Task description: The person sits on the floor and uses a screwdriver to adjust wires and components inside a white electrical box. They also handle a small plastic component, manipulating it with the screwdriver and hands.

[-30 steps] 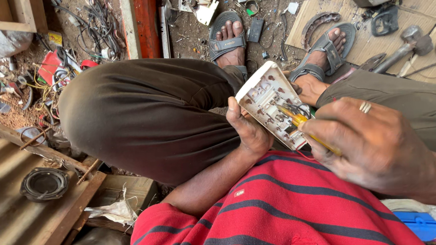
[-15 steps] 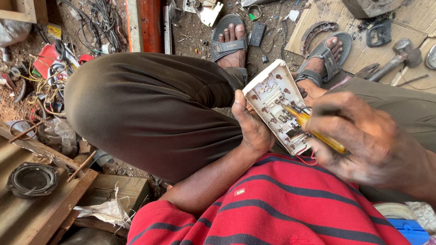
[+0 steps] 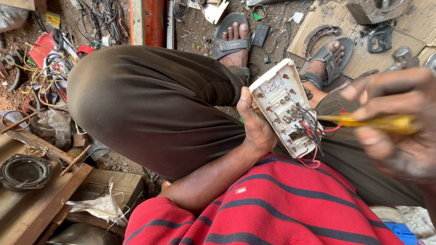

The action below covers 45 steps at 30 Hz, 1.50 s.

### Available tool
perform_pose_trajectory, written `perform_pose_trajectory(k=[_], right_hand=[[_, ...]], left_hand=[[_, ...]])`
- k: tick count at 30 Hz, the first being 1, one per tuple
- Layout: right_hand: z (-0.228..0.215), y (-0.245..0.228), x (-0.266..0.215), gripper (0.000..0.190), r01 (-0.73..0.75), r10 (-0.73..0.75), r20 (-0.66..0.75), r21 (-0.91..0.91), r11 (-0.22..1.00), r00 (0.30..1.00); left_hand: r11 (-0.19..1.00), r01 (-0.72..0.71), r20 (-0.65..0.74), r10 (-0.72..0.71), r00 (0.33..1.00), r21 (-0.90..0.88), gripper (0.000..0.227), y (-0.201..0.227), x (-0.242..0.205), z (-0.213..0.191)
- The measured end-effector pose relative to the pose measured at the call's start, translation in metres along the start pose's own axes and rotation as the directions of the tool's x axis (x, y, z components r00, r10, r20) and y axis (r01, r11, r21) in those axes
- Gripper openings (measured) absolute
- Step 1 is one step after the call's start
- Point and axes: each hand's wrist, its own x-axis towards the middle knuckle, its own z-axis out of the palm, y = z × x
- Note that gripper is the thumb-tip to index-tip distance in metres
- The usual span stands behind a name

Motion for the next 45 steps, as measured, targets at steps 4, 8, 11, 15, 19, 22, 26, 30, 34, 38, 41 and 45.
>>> perform_pose_trajectory(k=[4, 8, 11, 15, 19, 22, 26, 30, 34, 38, 41, 45], right_hand=[[0.009, 0.010, 0.008, 0.025, 0.010, 0.022, 0.151, -0.206, 0.979, 0.988], [0.030, 0.021, 0.015, 0.040, 0.238, -0.082, 0.328, -0.471, 0.850, 0.941], [0.036, 0.024, 0.017, 0.040, 0.251, -0.089, 0.337, -0.473, 0.845, 0.937], [0.036, 0.028, 0.017, 0.034, 0.277, -0.128, 0.332, -0.456, 0.846, 0.935], [0.034, 0.035, 0.010, 0.021, -0.011, 0.059, 0.198, -0.233, 0.972, 0.978], [0.026, 0.043, 0.003, 0.016, -0.373, 0.348, 0.183, 0.122, 0.920, 0.919], [0.020, 0.056, 0.000, 0.016, -0.428, 0.374, 0.216, 0.562, 0.708, 0.902], [0.016, 0.057, 0.003, 0.017, -0.362, 0.313, 0.205, 0.701, 0.614, 0.927], [0.004, 0.058, 0.002, 0.016, -0.264, 0.280, 0.083, 0.655, 0.708, 0.956], [-0.041, 0.088, -0.016, 0.019, -0.256, 0.439, -0.142, 0.641, 0.724, 0.887], [-0.139, 0.137, -0.054, 0.013, -0.372, 0.572, -0.346, 0.496, 0.784, 0.744], [-0.261, 0.203, -0.129, 0.011, -0.680, 0.682, -0.408, 0.179, 0.711, 0.606]], left_hand=[[0.999, 0.037, -0.014, -0.037, 0.999, -0.008, 0.094, -0.003, -0.003, -0.001], [0.999, 0.013, -0.083, -0.010, 0.997, 0.039, 0.088, -0.011, -0.005, -0.007], [0.996, 0.061, -0.060, -0.057, 0.997, 0.065, 0.087, -0.015, -0.005, -0.012], [0.992, 0.073, -0.082, -0.065, 0.994, 0.103, 0.088, -0.011, -0.004, -0.008], [0.994, 0.063, -0.103, -0.053, 0.993, 0.092, 0.089, -0.001, -0.001, 0.008], [0.993, 0.095, -0.064, -0.090, 0.994, 0.066, 0.093, 0.008, 0.000, 0.019], [0.989, 0.047, 0.042, -0.054, 0.998, 0.141, 0.099, 0.014, 0.002, 0.026], [0.994, 0.044, 0.126, -0.056, 0.991, 0.096, 0.100, 0.016, 0.002, 0.024], [0.991, 0.111, -0.087, -0.104, 0.991, 0.072, 0.097, 0.015, 0.006, 0.020], [0.999, 0.026, -0.141, -0.019, 0.990, 0.047, 0.095, 0.017, 0.005, 0.019], [0.991, -0.019, -0.299, 0.058, 0.953, 0.132, 0.089, 0.024, -0.002, 0.019], [0.978, -0.021, -0.311, 0.086, 0.946, 0.207, 0.092, 0.034, -0.007, 0.026]])
